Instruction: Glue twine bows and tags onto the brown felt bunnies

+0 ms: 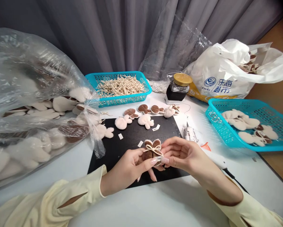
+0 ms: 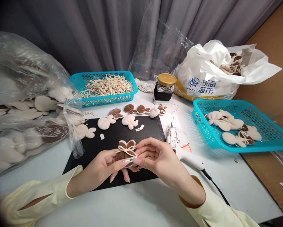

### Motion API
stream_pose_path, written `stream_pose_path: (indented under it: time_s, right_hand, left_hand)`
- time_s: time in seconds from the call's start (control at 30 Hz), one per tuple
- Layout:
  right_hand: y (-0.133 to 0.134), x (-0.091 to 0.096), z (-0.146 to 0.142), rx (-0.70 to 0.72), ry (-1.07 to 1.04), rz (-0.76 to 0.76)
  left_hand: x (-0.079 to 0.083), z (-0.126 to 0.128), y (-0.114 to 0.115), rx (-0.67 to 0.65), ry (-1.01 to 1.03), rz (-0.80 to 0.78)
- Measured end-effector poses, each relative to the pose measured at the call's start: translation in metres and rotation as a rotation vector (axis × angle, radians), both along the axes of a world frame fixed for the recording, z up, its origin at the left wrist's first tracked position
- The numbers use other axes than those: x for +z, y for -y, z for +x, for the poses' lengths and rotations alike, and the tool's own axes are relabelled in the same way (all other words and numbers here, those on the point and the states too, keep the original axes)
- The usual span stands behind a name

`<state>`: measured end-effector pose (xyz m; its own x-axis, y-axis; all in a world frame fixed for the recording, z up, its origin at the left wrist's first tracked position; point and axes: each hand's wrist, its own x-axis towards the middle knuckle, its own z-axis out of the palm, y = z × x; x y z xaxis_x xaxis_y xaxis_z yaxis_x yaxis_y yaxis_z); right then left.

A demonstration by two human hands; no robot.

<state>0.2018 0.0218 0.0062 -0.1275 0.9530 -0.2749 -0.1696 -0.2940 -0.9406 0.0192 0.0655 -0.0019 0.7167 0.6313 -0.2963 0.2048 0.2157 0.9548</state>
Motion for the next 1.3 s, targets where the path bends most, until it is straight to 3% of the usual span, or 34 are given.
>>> stream_pose_path:
  time_s: [0.47,1.0,1.3]
  right_hand:
    - [-0.004,0.011,0.005,0.055,-0.103,-0.117]
    - [-0.004,0.006,-0.001,0.029,-0.081,-0.118]
    - [-0.007,0.004,0.007,0.090,-0.110,-0.156]
  left_hand:
    - [0.001,0.000,-0.004,0.017,-0.009,-0.011]
    - [-0.006,0.000,-0.002,0.050,-0.050,0.013]
    - [0.001,0.002,-0.004,0.069,-0.048,-0.005]
